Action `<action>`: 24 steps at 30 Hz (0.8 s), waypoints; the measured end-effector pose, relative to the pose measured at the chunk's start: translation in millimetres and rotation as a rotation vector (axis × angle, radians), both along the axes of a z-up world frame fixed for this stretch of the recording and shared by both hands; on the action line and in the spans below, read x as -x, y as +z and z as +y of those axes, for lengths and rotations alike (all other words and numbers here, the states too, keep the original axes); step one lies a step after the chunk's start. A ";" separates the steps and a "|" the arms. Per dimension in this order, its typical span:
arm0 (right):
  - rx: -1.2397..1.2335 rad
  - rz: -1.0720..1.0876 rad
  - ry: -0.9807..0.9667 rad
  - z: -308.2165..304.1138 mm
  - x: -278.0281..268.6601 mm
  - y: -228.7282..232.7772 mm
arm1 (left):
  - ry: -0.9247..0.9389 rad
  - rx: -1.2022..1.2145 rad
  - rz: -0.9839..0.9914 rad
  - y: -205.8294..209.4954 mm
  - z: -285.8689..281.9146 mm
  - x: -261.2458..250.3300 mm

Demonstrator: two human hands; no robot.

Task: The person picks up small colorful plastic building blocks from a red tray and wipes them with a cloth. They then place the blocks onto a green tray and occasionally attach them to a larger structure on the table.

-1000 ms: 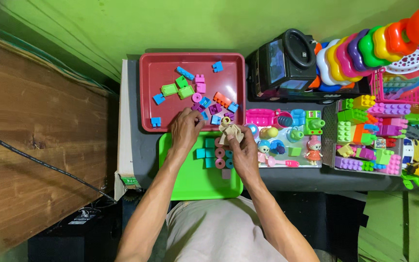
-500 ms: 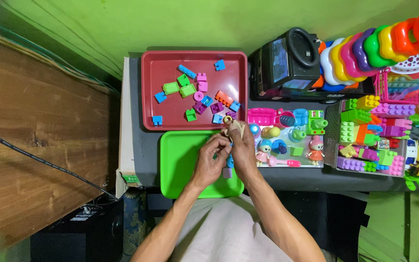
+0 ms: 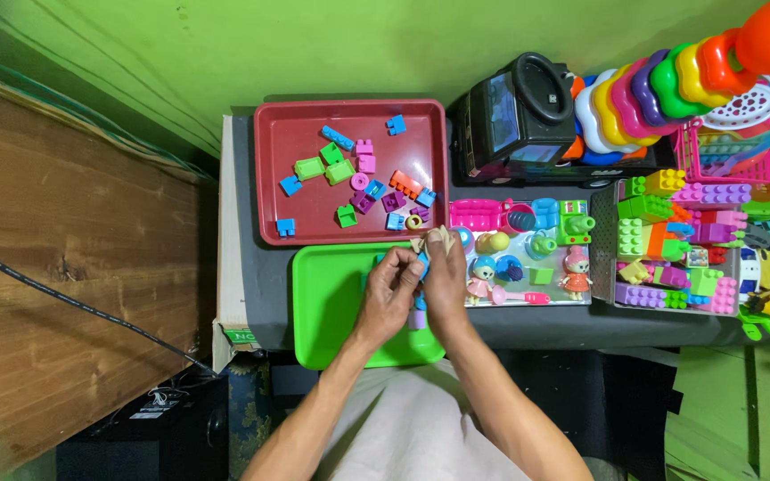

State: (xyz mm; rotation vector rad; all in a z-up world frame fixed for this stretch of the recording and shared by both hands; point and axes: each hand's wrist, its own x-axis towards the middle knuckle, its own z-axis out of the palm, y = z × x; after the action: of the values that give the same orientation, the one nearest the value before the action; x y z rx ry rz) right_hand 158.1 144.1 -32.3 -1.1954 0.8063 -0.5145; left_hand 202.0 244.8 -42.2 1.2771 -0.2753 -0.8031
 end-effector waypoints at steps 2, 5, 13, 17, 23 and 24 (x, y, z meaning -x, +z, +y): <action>-0.196 -0.022 0.006 -7.9 2.4 -0.8 | 0.040 0.104 -0.032 6.2 -5.7 5.3; -0.204 -0.001 0.026 -8.6 9.3 -2.0 | 0.157 -0.021 0.181 18.3 -8.7 2.7; 0.322 -0.008 0.015 18.3 16.3 8.1 | 0.122 0.040 -0.107 6.0 -17.5 1.3; 0.093 0.026 -0.074 5.6 21.3 -7.7 | 0.022 -0.025 -0.039 1.9 -14.8 12.6; -0.088 0.035 -0.076 -8.0 20.0 2.1 | 0.195 0.055 -0.079 22.8 -20.3 11.9; -0.016 0.108 -0.011 -4.0 23.2 10.3 | 0.236 -0.022 0.059 26.7 -21.0 9.0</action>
State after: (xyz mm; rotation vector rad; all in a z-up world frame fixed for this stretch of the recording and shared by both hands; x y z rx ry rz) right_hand 134.9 140.1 -22.0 -1.2128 0.9082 -0.4551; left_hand 193.0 223.8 -15.5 1.2769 -0.0666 -0.6414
